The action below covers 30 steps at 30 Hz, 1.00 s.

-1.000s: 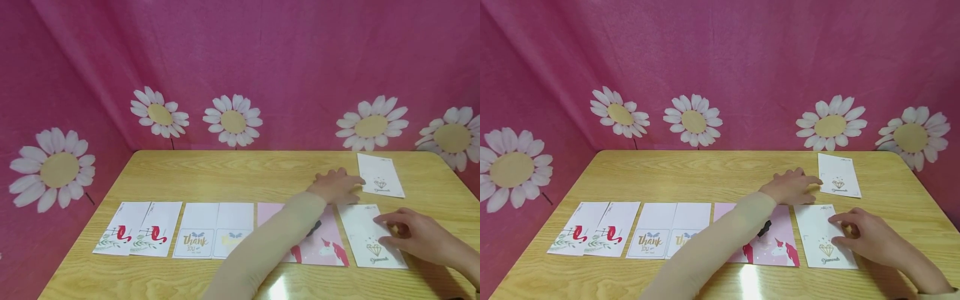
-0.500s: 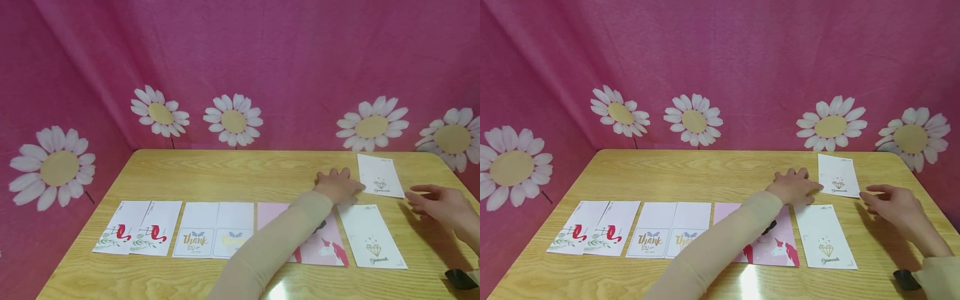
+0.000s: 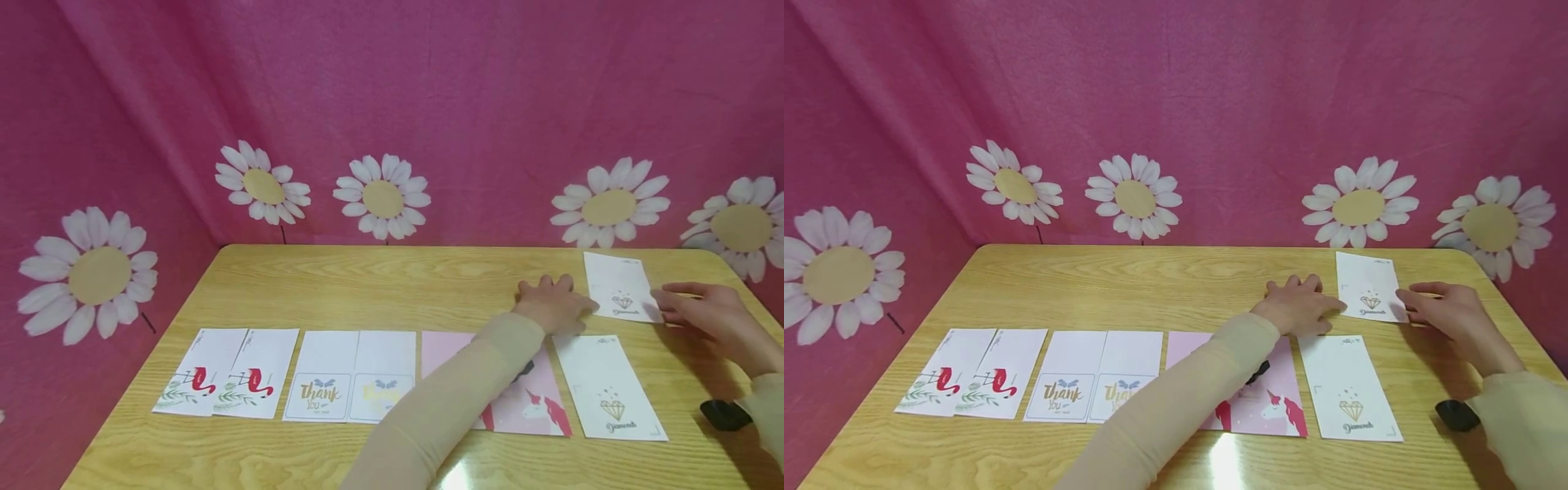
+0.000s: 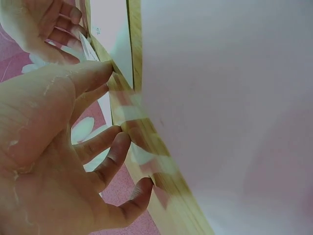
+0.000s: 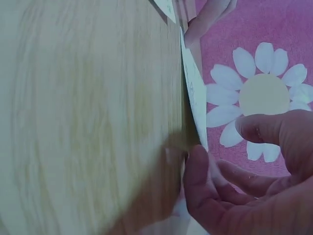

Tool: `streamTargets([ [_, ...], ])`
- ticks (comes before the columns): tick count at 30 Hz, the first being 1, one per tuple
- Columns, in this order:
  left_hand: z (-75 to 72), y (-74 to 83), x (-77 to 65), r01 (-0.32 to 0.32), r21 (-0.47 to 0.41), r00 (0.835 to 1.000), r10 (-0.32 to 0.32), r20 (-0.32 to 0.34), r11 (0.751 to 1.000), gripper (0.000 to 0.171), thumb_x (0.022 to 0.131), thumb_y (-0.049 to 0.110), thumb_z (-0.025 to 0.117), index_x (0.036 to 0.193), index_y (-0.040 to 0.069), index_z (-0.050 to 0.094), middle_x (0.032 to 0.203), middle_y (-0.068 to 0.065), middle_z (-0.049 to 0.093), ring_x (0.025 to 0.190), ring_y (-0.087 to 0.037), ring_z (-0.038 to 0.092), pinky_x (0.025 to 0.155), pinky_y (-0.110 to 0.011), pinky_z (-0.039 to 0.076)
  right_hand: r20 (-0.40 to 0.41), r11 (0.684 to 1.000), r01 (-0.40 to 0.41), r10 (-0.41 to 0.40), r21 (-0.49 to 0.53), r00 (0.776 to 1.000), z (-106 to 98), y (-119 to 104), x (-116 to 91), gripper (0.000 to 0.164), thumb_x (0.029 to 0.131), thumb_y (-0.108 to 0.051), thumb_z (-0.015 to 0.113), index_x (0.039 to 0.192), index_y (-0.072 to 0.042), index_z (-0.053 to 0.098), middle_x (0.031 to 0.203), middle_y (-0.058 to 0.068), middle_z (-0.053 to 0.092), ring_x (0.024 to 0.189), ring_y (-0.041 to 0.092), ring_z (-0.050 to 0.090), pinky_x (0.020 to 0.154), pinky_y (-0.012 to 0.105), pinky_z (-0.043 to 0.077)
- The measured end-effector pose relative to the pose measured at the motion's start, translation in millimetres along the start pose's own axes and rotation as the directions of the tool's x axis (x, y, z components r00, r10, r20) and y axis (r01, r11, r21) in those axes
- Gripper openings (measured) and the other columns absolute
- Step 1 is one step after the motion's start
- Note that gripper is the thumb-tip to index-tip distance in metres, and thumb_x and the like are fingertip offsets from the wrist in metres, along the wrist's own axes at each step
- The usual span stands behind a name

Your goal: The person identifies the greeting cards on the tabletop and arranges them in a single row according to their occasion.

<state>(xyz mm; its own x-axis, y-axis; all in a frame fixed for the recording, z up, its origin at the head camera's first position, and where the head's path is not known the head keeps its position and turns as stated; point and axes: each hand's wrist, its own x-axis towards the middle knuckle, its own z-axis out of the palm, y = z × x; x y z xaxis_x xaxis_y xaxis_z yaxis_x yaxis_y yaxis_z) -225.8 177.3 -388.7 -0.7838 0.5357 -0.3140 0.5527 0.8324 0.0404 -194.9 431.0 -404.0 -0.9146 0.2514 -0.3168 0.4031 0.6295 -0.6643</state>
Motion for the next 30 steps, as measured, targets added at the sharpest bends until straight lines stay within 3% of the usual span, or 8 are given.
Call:
streamTargets([
  [3,0.1,0.3,0.4,0.001,0.004,1.0,-0.001,0.002,1.0,0.05,0.102,0.057,0.051,0.145,0.07,0.03,0.154,0.026,0.033,0.123,-0.004,0.036,0.1,-0.037,0.037,0.008,0.999,0.034,-0.034,0.007,0.999,0,1,1,0.086,0.104,-0.05,0.049,0.152,0.018,0.025,0.133,0.036,0.049,0.074,-0.001,0.055,0.059,0.013,0.05],
  [11,1.8,-0.7,4.4,-0.011,-0.059,1.0,0.011,-0.002,0.998,0.052,0.101,0.056,0.053,0.148,0.065,0.032,0.157,0.024,0.031,0.131,-0.005,0.036,0.104,-0.041,0.036,-0.144,0.994,0.021,-0.006,0.104,0.99,11,1,0,0.072,0.103,-0.038,0.056,0.154,0.007,0.033,0.136,0.031,0.048,0.069,-0.007,0.049,0.059,0.013,0.052],
  [14,2.5,-2.1,6.1,-0.003,-0.13,1.0,0.0,-0.025,0.992,0.054,0.1,0.057,0.054,0.15,0.057,0.037,0.155,0.022,0.036,0.136,-0.007,0.039,0.108,-0.045,0.036,-0.17,0.983,0.033,-0.002,0.18,0.985,12,2,-3,0.072,0.102,-0.036,0.059,0.155,0.006,0.034,0.109,0.007,0.064,0.067,-0.004,0.056,0.061,0.017,0.056],
  [17,3.0,-4.2,7.0,0.005,-0.279,0.998,-0.023,-0.06,0.96,0.052,0.099,0.058,0.055,0.148,0.048,0.042,0.149,0.023,0.046,0.134,-0.005,0.046,0.111,-0.045,0.038,-0.211,0.969,0.084,-0.034,0.23,0.977,14,2,-10,0.07,0.101,-0.033,0.062,0.154,0.006,0.037,0.082,-0.025,0.056,0.065,-0.004,0.059,0.061,0.019,0.058],
  [18,2.9,-5.5,6.8,-0.006,-0.357,0.997,-0.02,-0.071,0.934,0.05,0.099,0.057,0.056,0.147,0.046,0.045,0.145,0.022,0.051,0.131,-0.004,0.049,0.111,-0.042,0.041,-0.23,0.964,0.105,-0.048,0.243,0.972,14,2,-12,0.068,0.101,-0.031,0.063,0.153,0.004,0.039,0.078,-0.031,0.053,0.065,-0.004,0.059,0.061,0.019,0.058],
  [20,2.1,-8.0,5.9,-0.034,-0.544,0.995,-0.021,-0.094,0.838,0.047,0.099,0.052,0.059,0.143,0.04,0.051,0.137,0.02,0.059,0.123,-0.003,0.056,0.107,-0.034,0.045,-0.263,0.962,0.133,-0.067,0.24,0.962,16,2,-19,0.062,0.1,-0.031,0.065,0.151,-0.001,0.046,0.076,-0.035,0.051,0.066,-0.005,0.057,0.06,0.017,0.056],
  [25,-2.6,-10.4,3.2,-0.09,-0.859,0.99,-0.052,-0.134,0.503,0.041,0.098,0.041,0.066,0.136,0.03,0.059,0.12,0.01,0.067,0.098,-0.004,0.063,0.086,-0.024,0.053,-0.303,0.917,0.216,-0.113,0.334,0.946,19,3,-36,0.033,0.097,-0.024,0.071,0.129,-0.029,0.065,0.081,-0.035,0.057,0.066,-0.005,0.056,0.058,0.013,0.053],
  [30,-10.6,-4.9,-0.8,-0.104,-0.949,0.977,-0.151,-0.154,0.298,0.033,0.096,0.031,0.071,0.128,0.028,0.063,0.103,0.009,0.072,0.086,-0.007,0.069,0.077,-0.022,0.054,-0.294,0.743,0.325,-0.18,0.585,0.939,20,4,-48,0.028,0.093,-0.011,0.075,0.108,-0.035,0.073,0.082,-0.022,0.067,0.066,-0.003,0.064,0.058,0.014,0.054],
])
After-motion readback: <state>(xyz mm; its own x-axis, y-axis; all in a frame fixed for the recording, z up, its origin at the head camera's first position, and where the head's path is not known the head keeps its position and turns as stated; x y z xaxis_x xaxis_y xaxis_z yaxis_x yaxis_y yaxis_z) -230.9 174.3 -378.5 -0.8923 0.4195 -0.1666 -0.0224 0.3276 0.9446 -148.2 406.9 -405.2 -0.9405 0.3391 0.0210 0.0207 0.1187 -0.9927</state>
